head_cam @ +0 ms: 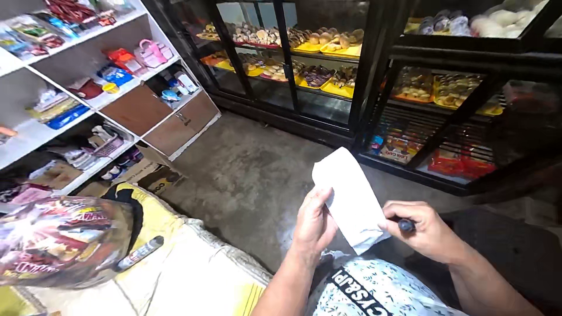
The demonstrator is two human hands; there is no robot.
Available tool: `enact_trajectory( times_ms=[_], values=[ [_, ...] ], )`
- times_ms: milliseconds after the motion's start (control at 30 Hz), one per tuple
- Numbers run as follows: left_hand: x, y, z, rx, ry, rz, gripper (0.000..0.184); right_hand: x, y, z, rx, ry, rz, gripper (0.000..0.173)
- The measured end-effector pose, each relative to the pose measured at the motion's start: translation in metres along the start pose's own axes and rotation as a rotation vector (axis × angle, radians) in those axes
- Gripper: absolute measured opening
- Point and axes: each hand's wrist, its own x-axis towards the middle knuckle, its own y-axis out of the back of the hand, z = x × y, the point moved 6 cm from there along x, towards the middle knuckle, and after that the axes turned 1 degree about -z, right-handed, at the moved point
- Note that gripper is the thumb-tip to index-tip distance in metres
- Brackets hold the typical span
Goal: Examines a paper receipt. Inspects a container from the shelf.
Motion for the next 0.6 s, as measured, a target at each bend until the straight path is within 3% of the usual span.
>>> enact_trajectory(
  times_ms=[167,333,500,600],
  values=[
    [-0.008,-0.003,-0.005,0.065,0.038,-0.045,0.029,0.003,0.004,0.001,0.129,-0.032,0.097,0.024],
    [-0.021,-0.007,-0.018,0.208,0.085,-0.23,0.016,0.018,0.015,0.002,0.26,-0.093,0.22,0.032],
    [-0.029,-0.006,-0.034,0.27,0.156,-0.302,0.018,0.026,0.014,0.01,0.524,-0.171,0.34,0.015],
    [-0.031,-0.003,-0.039,0.257,0.181,-0.286,0.018,0.026,0.018,0.012,0.547,-0.216,0.411,0.009]
  ],
)
